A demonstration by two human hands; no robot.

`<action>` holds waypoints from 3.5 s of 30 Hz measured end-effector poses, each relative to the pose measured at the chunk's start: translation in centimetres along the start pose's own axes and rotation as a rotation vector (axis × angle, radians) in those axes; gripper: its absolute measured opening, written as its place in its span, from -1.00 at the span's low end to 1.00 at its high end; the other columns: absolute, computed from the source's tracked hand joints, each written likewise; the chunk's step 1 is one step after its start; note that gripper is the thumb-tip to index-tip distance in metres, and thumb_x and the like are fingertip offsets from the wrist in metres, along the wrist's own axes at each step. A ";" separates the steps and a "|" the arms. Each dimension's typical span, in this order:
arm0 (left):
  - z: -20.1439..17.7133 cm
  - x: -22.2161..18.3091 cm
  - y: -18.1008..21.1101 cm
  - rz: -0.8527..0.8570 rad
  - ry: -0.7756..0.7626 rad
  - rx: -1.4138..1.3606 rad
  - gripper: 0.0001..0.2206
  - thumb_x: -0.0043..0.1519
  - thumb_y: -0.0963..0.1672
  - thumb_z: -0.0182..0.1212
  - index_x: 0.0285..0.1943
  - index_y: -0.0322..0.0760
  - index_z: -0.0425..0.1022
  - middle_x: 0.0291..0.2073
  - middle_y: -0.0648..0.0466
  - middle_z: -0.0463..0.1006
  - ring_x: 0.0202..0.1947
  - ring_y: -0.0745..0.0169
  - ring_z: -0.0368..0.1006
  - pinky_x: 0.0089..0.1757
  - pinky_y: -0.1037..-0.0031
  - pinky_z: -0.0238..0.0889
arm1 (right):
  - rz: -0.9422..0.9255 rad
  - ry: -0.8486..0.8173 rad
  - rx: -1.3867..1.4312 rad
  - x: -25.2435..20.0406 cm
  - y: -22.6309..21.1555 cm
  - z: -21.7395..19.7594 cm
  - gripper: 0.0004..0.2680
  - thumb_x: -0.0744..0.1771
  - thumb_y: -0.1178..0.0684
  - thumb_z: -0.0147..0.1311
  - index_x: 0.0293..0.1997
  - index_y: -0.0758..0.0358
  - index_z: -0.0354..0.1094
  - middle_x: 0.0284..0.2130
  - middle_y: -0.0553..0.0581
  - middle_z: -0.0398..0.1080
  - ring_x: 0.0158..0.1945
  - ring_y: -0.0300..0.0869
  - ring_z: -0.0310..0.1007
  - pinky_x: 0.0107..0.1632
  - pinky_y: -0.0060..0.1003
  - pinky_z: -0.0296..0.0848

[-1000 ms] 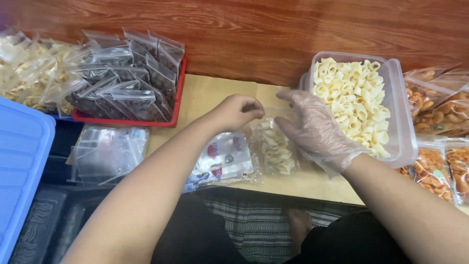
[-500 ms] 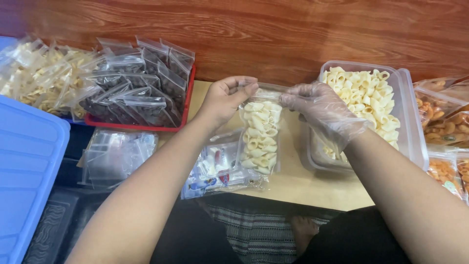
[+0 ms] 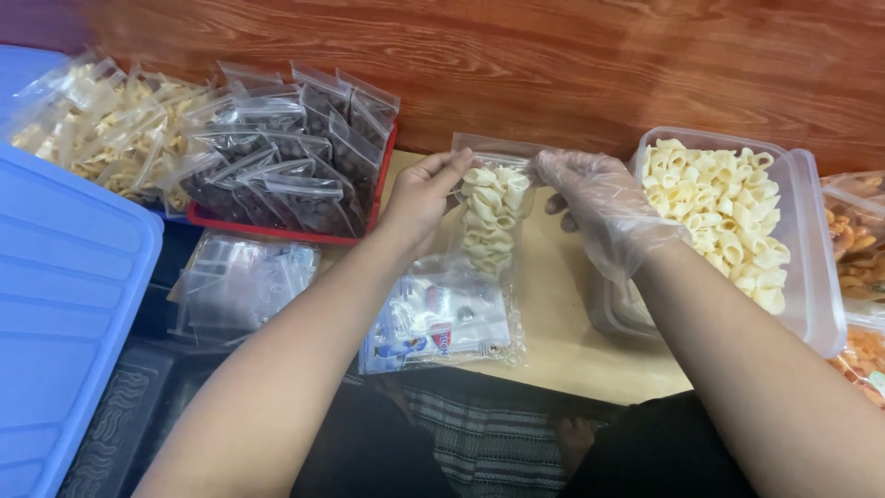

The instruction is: The person is organizing various types of snacks, including small pre-packaged bags and larger containers, by placing them into a red basket and arranging them on a work surface.

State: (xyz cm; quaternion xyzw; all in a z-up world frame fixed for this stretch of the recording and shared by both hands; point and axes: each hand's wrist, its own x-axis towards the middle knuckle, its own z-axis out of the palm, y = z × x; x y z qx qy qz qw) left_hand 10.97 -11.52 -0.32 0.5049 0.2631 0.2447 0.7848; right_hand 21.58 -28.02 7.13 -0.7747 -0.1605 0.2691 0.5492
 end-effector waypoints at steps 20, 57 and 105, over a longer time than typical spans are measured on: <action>-3.6 2.9 -5.2 0.063 0.071 0.685 0.01 0.03 -0.14 0.42 0.62 -0.35 -0.24 0.50 -0.37 -0.02 0.53 -0.32 -0.12 0.42 0.02 -0.14 | 0.065 0.096 0.484 13.6 7.2 9.1 -0.83 0.36 0.03 0.13 -0.19 0.39 0.42 -0.45 0.24 0.39 -0.39 -0.01 0.61 -0.21 -0.02 0.78; -1.9 2.0 -1.3 -0.024 0.065 0.666 -0.05 0.14 -0.22 0.25 0.66 -0.10 -0.36 0.61 -0.18 -0.38 0.60 -0.19 -0.46 0.44 0.05 -0.31 | -0.079 0.089 0.319 9.6 3.8 12.3 -0.68 0.26 0.03 0.34 0.08 0.28 0.43 -0.17 0.23 0.50 -0.24 -0.11 0.58 -0.24 -0.15 0.75; -3.7 2.5 -3.5 -0.142 0.011 1.031 -0.19 0.11 -0.05 0.33 0.55 -0.11 -0.04 0.53 -0.26 -0.25 0.54 -0.38 -0.32 0.39 -0.02 -0.15 | 0.120 0.128 -0.144 8.4 4.0 9.5 -0.63 0.37 -0.24 0.02 0.21 0.15 0.34 0.02 0.24 0.42 -0.11 -0.03 0.59 -0.22 -0.19 0.74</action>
